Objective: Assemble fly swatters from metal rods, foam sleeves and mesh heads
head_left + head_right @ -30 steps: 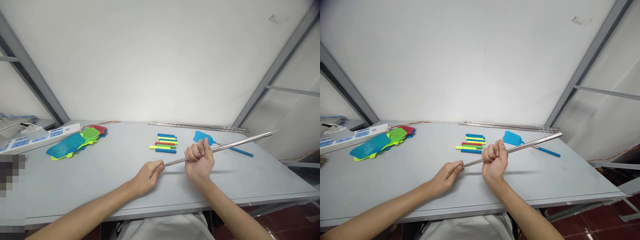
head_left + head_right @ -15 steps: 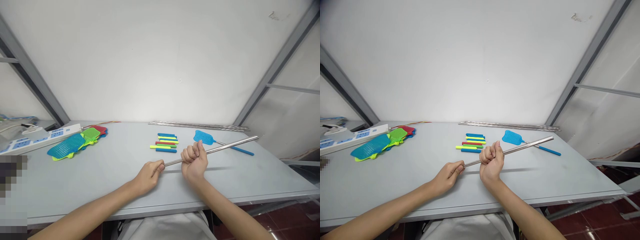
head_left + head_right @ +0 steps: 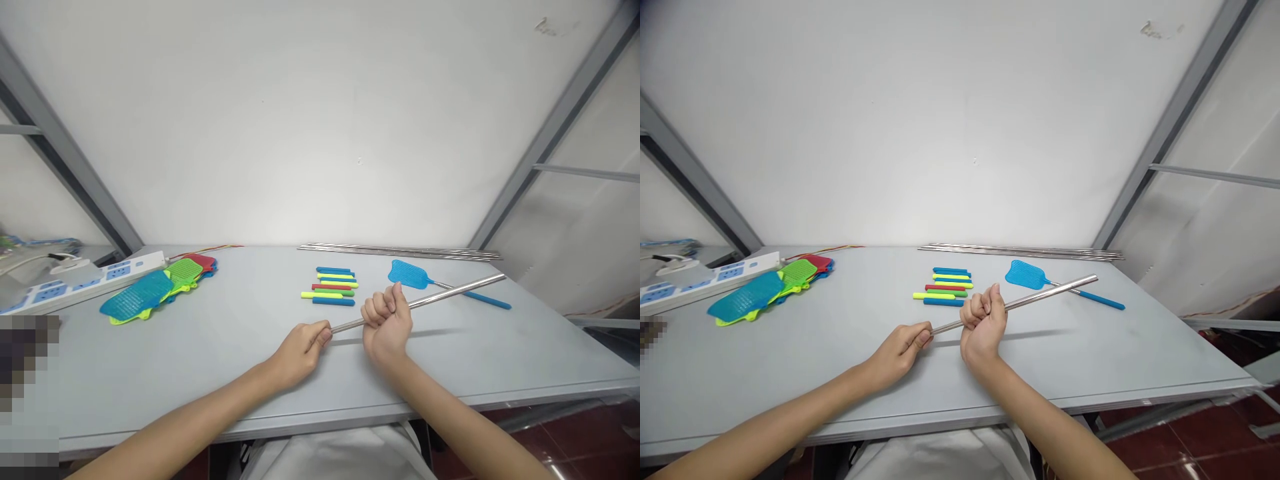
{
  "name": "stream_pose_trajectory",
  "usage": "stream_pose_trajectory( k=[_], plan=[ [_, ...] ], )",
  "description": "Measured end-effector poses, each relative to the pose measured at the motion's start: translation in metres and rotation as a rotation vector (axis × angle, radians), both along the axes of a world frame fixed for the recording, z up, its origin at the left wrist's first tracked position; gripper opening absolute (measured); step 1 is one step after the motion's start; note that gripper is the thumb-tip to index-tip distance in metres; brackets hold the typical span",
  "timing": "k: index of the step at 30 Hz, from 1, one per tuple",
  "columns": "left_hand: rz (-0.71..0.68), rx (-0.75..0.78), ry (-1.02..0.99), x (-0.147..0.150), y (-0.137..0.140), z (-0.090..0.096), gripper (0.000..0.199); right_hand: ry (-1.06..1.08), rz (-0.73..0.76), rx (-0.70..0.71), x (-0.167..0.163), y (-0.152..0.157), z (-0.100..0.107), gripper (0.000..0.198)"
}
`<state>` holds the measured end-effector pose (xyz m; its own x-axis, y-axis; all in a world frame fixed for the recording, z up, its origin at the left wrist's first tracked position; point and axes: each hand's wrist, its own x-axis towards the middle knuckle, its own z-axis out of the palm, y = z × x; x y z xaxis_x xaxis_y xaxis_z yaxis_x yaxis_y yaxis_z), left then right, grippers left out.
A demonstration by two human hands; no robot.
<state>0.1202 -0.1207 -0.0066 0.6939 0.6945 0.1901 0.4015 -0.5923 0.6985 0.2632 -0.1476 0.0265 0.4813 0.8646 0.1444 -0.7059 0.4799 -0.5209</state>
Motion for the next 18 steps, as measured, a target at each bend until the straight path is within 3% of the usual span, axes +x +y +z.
stream_pose_trajectory(
  k=[18],
  plan=[
    [-0.019, -0.031, -0.027, 0.001, 0.009, 0.016, 0.040, 0.103, 0.129, -0.099, 0.020, 0.016, 0.002, 0.034]
  ],
)
